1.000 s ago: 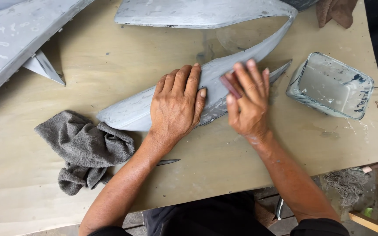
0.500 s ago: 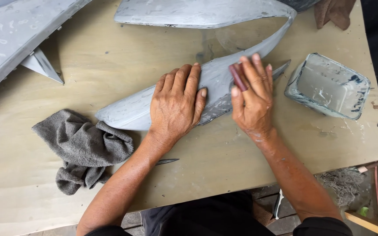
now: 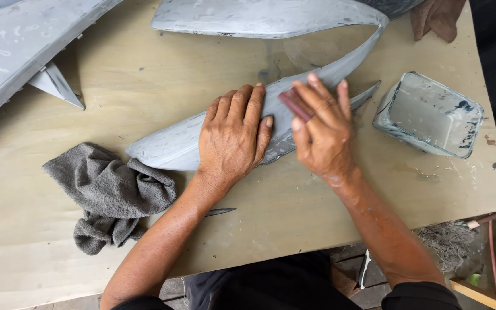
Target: The person sands a gray car body panel on a workbench using a sanding block. They hold the panel steady with one hand while moving the sanding block back and forth across the surface to smooth it. A container of water and a cloth are visible on the table.
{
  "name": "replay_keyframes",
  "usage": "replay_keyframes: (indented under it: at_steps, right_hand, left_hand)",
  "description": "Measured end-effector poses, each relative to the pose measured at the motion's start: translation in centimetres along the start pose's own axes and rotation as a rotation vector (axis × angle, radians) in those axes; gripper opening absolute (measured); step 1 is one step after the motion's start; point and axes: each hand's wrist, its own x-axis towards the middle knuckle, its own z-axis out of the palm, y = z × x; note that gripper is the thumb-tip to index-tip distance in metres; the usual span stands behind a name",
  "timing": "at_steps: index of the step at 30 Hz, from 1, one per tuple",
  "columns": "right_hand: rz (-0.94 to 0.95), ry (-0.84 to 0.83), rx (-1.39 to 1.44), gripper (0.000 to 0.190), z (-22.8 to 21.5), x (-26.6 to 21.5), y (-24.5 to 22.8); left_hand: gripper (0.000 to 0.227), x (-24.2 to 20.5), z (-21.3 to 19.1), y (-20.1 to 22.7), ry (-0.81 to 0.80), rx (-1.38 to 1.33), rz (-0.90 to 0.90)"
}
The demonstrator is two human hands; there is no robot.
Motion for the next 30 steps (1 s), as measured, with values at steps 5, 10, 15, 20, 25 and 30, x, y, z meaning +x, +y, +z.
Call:
replay_keyframes:
  at_steps: [5,10,15,20,25,30]
  right_hand:
    - [0.05,0.074,-0.052,0.043,-0.6,0.8,0.7]
    - [-0.011,0.022,0.0,0.037,-1.2,1.3,-2.0]
    - [0.189,0.064,-0.105,0.019,-3.2,2.7,0.3]
    - [0.071,-0.012,-0.054,0.016,-2.9,2.8,-1.8]
    - [0.036,-0.019,-0.137,0.024,-2.7,2.5,1.9]
    - [0.182,-0.021,-0.13,0.028,-2.6,2.9,3.4]
  left_hand:
    - [0.048,0.0,-0.2,0.1,0.007,-0.004,-0.01]
    - [0.049,-0.1,-0.1,0.1,0.005,0.008,-0.008]
    - [0.048,0.8,-2.2,0.9,-0.035,-0.062,-0.037]
    - [0.048,0.8,-2.2,0.9,-0.029,-0.054,-0.037]
    - [0.048,0.7,-2.1,0.9,-0.042,-0.059,-0.043]
    - [0.048,0.7,-2.1,0.9,-0.036,-0.046,-0.036]
